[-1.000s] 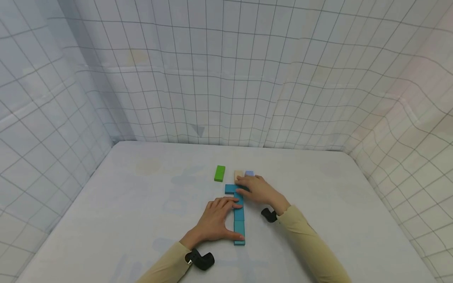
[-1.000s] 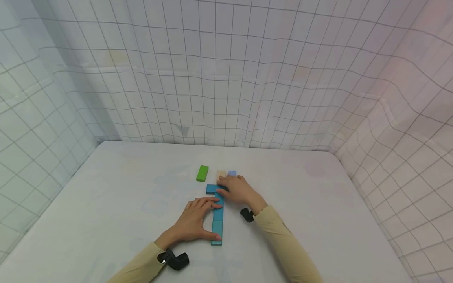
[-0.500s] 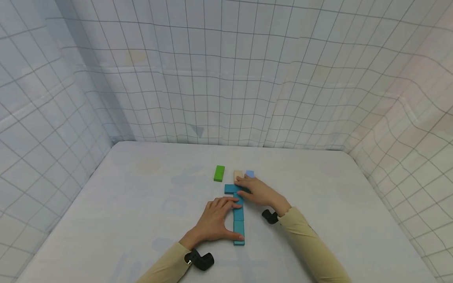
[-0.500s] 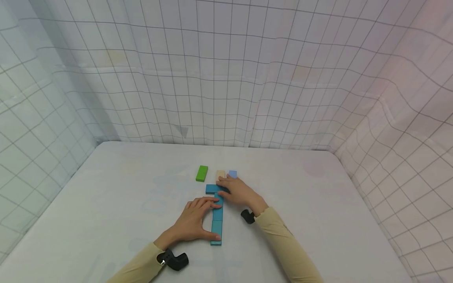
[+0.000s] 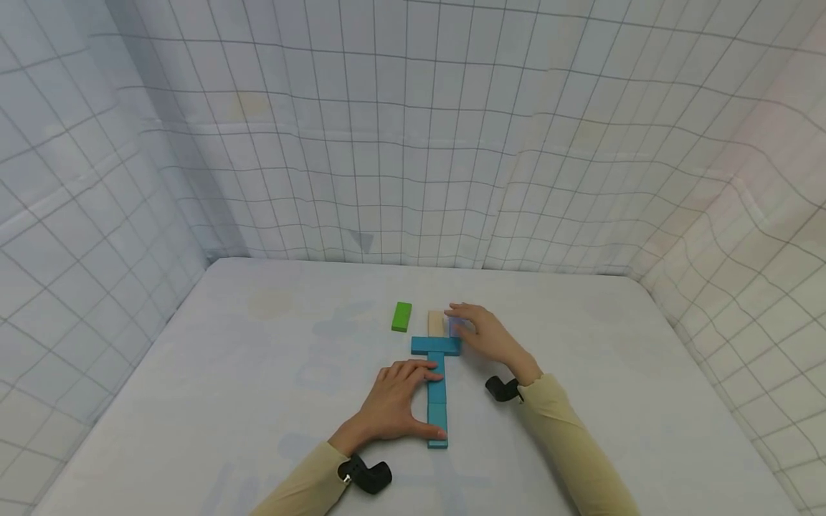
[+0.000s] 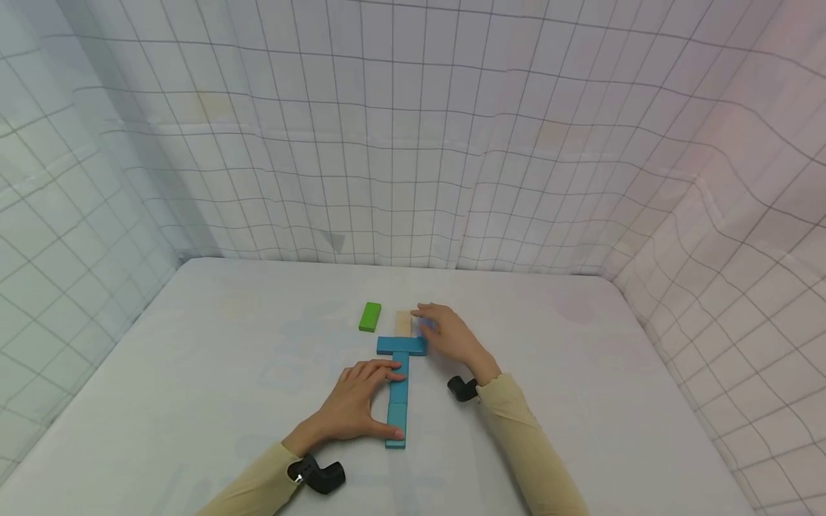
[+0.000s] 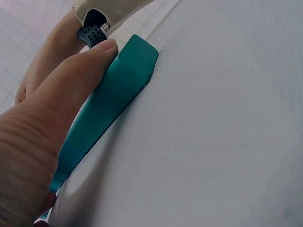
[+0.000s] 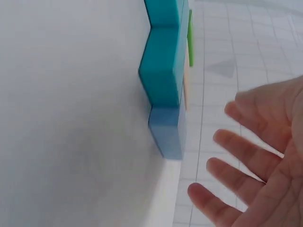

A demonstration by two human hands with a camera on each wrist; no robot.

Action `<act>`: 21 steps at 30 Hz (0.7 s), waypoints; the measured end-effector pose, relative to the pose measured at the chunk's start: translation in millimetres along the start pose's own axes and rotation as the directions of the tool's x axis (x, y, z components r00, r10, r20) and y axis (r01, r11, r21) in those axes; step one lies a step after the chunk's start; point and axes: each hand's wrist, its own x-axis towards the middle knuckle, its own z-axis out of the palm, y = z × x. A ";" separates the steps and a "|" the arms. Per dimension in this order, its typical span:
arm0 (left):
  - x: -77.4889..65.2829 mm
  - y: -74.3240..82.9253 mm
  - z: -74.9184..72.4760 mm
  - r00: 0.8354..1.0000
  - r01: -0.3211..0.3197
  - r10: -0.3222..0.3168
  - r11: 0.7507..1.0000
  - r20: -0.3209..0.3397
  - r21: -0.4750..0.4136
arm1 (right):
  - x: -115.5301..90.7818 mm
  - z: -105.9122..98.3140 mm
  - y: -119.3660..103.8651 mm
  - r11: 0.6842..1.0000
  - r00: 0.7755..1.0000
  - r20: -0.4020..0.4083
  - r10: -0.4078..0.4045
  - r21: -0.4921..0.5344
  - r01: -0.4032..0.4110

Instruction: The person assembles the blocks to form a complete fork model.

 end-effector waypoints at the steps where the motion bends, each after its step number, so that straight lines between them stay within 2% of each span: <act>1: -0.1 0.0 0.0 1.000 0.000 0.000 1.000 -0.003 0.003 | 0.8 -1.9 1.7 1.000 1.000 -0.009 0.023 -0.014 -0.023; 4: -0.3 0.1 -0.2 1.000 0.001 -0.001 1.000 -0.008 0.008 | 3.0 -4.4 7.7 0.995 0.997 -0.005 0.081 -0.059 -0.081; 8: -0.6 0.4 -0.3 1.000 0.001 -0.001 1.000 -0.011 0.005 | 5.9 -4.2 16.5 0.992 0.993 0.027 0.111 -0.054 -0.110; 14: -0.6 0.9 0.4 1.000 0.003 -0.003 1.000 -0.006 -0.002 | 8.8 -2.7 24.6 0.996 0.994 0.047 0.094 0.001 -0.094; 21: -0.7 1.5 1.0 1.000 0.007 -0.007 1.000 -0.001 -0.001 | 7.6 -1.4 22.9 0.996 0.995 0.054 0.086 -0.018 -0.085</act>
